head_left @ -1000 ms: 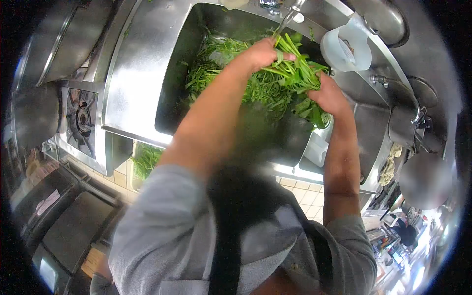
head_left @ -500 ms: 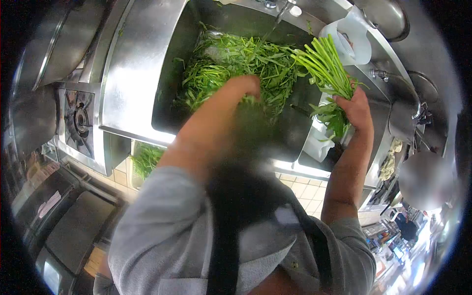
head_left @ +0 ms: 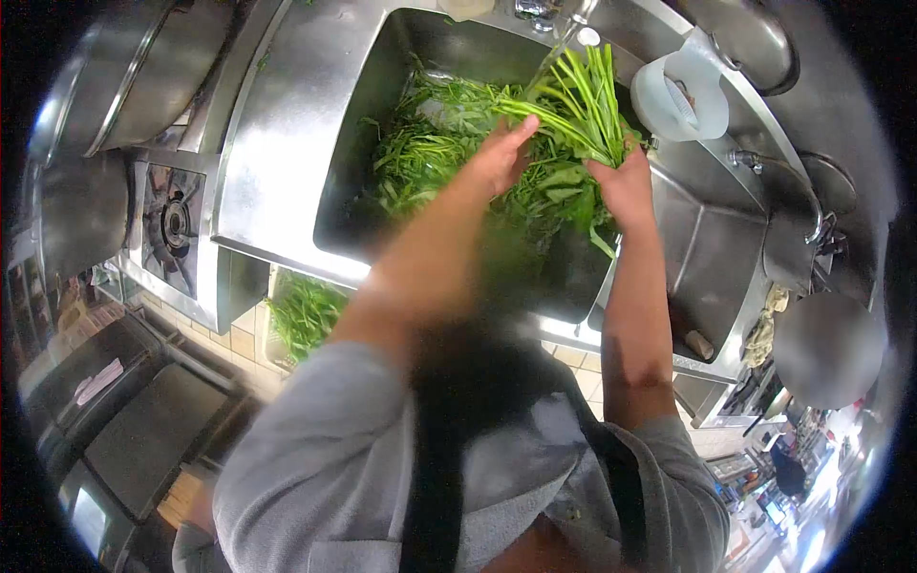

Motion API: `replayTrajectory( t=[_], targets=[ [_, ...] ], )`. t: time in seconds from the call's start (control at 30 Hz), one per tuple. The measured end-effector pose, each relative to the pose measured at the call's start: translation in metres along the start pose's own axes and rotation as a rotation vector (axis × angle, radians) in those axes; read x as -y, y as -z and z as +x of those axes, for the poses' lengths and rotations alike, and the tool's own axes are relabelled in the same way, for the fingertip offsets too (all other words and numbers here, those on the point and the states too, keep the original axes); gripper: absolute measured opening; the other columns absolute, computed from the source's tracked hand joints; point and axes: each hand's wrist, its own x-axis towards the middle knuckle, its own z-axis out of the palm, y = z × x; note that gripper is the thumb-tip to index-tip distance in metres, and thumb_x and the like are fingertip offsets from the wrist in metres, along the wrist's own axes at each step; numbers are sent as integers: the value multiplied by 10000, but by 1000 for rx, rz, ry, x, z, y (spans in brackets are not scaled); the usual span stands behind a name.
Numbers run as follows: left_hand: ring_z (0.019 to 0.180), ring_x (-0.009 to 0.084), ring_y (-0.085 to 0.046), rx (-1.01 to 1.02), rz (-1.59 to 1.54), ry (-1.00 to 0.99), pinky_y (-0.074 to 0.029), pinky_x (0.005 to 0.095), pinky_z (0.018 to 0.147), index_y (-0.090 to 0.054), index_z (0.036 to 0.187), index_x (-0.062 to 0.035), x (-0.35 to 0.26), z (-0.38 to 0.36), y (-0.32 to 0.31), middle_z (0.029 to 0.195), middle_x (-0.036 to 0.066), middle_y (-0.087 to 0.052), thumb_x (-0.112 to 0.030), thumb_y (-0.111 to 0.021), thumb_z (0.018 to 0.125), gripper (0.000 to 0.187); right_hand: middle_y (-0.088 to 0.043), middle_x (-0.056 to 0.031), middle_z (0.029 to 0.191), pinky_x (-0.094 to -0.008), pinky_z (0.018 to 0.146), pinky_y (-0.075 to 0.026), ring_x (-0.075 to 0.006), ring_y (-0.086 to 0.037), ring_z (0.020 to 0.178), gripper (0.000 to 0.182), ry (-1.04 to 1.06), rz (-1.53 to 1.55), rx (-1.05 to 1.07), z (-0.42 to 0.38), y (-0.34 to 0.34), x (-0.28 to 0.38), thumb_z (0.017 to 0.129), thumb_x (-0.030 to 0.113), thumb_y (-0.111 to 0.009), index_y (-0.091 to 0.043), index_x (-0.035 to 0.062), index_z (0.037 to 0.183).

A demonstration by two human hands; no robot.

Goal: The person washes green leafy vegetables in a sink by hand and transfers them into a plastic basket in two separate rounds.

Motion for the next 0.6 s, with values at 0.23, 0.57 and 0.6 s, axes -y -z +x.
replayTrajectory(
  t=[0.23,0.57,0.6],
  targets=[
    [1406,318,-253,190,90,-64,-154,488,1162,-312,1454,-26,-16,2,14,1494,162,-349,-538,-631,863,845,-647,-223,1085,-405,884,-480,-354,-628,1036,582,2,-236,143,3,-31,11,741,131,-704,-510,31,1281],
    [925,272,-678,215,-76,-295,-571,421,815,-602,1119,87,-49,26,-8,1052,173,-686,-145,-676,873,346,-601,-227,1224,-411,974,-446,-357,-581,1150,799,-8,-275,240,-13,-29,6,747,399,-786,-430,91,1392],
    [925,272,-678,216,-75,-297,-571,421,815,-602,1119,87,-53,26,-5,1052,173,-686,-145,-676,873,346,-601,-227,1224,-411,974,-446,-357,-581,1150,799,-6,-276,240,-8,-21,2,747,399,-786,-430,91,1392]
  ],
)
